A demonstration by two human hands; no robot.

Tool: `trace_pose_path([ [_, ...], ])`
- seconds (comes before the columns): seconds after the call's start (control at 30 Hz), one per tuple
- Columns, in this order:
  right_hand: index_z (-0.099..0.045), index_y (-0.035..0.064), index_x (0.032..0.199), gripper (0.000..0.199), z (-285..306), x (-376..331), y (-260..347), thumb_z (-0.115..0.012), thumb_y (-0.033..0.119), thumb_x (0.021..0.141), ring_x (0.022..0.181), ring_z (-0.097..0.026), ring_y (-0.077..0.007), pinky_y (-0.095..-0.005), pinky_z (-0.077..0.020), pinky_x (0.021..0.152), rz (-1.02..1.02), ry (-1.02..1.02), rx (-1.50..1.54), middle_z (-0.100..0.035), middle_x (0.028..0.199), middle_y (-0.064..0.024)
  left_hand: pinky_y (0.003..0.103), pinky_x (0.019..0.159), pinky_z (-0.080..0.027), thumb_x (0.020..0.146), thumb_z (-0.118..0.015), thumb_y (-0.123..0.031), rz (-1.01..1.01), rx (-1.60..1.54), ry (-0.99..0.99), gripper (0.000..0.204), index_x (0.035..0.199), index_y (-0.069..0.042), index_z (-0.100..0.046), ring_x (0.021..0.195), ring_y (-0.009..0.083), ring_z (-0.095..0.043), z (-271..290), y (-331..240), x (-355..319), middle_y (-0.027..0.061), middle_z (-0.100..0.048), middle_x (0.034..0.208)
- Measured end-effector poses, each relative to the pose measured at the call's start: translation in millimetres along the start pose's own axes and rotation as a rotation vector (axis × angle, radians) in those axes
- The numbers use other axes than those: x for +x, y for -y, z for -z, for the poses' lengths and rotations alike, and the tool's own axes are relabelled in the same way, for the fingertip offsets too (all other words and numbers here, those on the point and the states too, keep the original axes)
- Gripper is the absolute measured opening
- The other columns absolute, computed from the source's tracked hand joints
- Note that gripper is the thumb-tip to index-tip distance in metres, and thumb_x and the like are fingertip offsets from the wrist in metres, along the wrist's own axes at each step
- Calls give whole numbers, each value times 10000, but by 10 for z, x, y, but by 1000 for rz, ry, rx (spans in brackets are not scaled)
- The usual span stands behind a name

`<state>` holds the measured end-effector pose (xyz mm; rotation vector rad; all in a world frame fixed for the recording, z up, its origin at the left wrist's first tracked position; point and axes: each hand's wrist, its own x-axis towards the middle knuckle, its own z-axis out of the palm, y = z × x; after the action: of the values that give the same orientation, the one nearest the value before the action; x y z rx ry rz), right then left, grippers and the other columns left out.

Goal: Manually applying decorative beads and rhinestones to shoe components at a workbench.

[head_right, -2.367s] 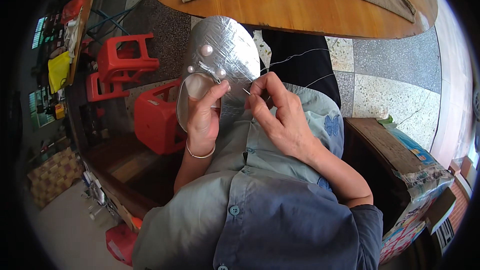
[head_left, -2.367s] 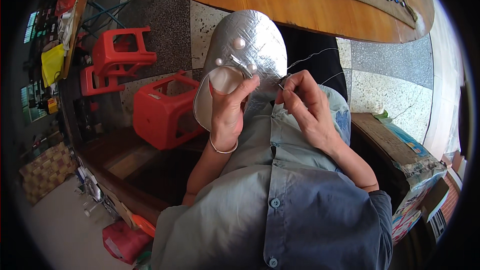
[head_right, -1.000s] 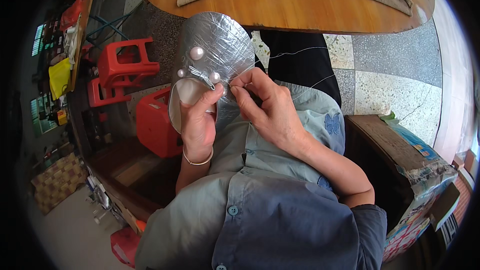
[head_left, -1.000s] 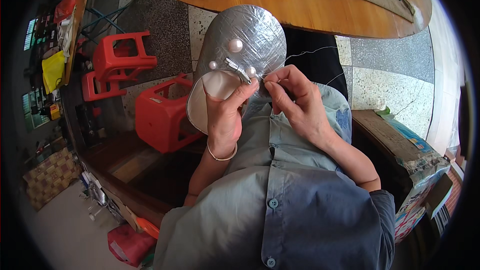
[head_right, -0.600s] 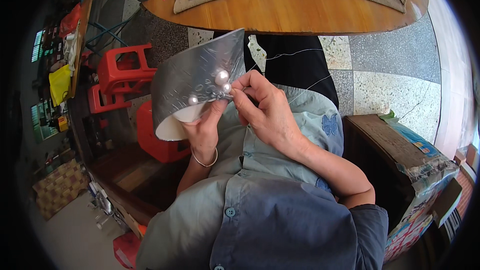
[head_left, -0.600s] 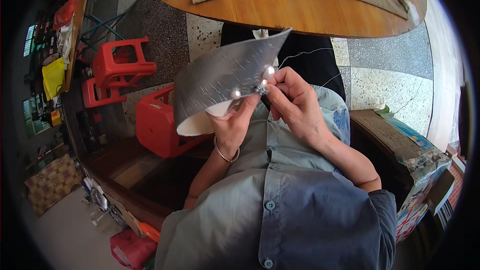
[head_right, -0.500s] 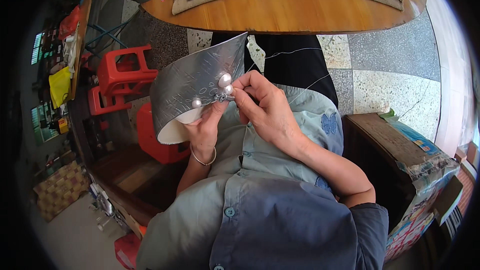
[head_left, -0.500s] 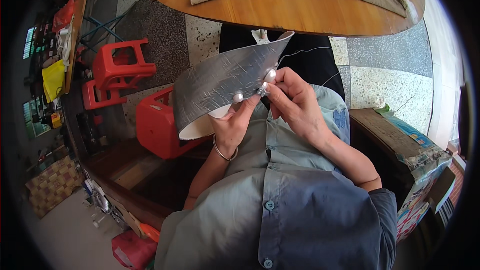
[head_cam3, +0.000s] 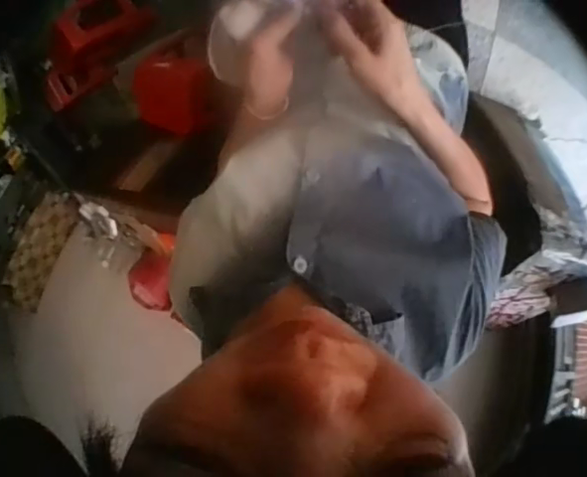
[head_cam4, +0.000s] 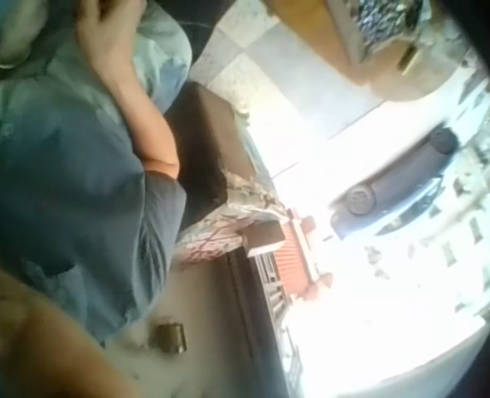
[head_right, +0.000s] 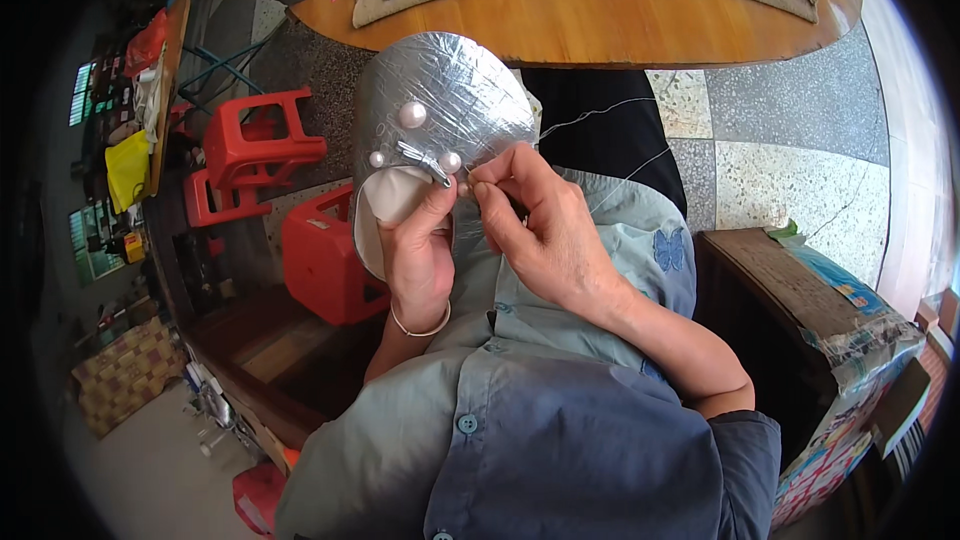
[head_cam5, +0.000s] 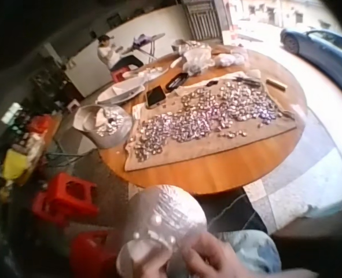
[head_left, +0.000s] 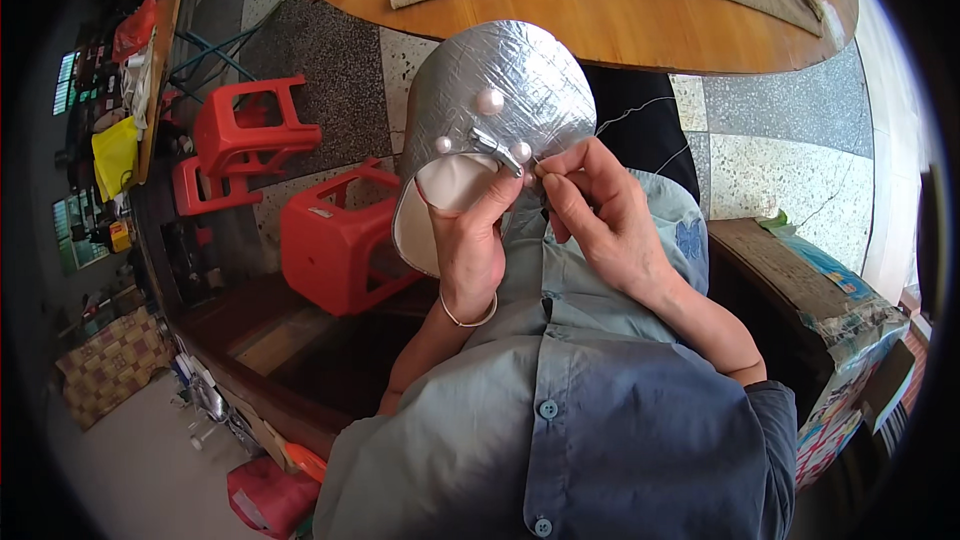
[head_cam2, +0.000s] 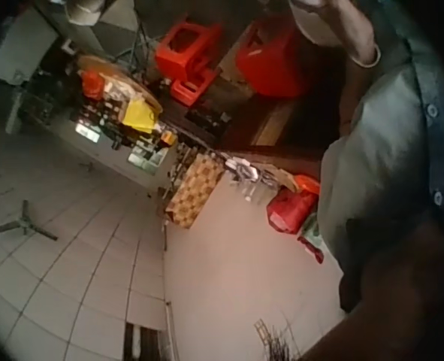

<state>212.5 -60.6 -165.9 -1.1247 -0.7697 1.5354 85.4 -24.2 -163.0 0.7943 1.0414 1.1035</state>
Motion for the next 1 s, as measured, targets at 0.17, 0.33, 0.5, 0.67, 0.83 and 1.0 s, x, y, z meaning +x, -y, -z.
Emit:
trace_pose_path([
  [0.17, -452, 14, 941, 73, 30, -92, 22, -458, 83, 920, 550, -443, -43, -189, -357, 506, -57, 17, -58, -479, 687, 3, 257, 747, -446, 802, -591, -9, 3, -102, -153, 210, 1010, 10, -565, 863, 134, -552, 27, -32, 61, 60, -585, 947],
  [0.33, -474, -24, 915, 103, 43, -96, 26, -486, 76, 897, 543, -476, -49, -211, -396, 495, -53, -4, -8, -526, 672, -22, 261, 761, -442, 812, -573, -27, -6, -88, -95, 199, 1008, 4, -557, 844, 135, -553, 88, -33, 78, 52, -579, 925],
  [0.5, -476, -6, 926, 95, 8, -44, 36, -478, 88, 912, 564, -475, -46, -196, -385, 511, -29, 14, -23, -516, 694, -10, 259, 757, -442, 816, -573, -31, 19, -85, -72, 185, 998, 0, -565, 839, 133, -561, 56, -42, 47, 55, -589, 928],
  [0.67, -473, 10, 943, 90, 1, 6, 23, -470, 98, 925, 588, -475, -43, -185, -383, 535, -38, 33, -53, -515, 720, -5, 252, 752, -445, 816, -577, -19, 60, -130, -65, 193, 1007, 2, -563, 844, 129, -569, 60, -12, 42, 54, -600, 927],
  [0.83, -475, 4, 951, 108, -2, 18, 17, -478, 108, 925, 592, -477, -47, -185, -385, 540, -20, 15, -20, -522, 737, -11, 238, 734, -451, 807, -596, -2, 15, -80, -45, 206, 1010, 5, -561, 841, 123, -572, 67, 11, 38, 56, -598, 925],
  [1.0, -474, 5, 951, 105, 12, 24, -10, -472, 106, 926, 589, -476, -48, -185, -384, 536, -16, 10, -11, -520, 737, -13, 240, 741, -451, 803, -597, 8, 13, -72, -74, 207, 1007, 6, -561, 843, 125, -572, 33, 1, 6, 58, -598, 922],
])
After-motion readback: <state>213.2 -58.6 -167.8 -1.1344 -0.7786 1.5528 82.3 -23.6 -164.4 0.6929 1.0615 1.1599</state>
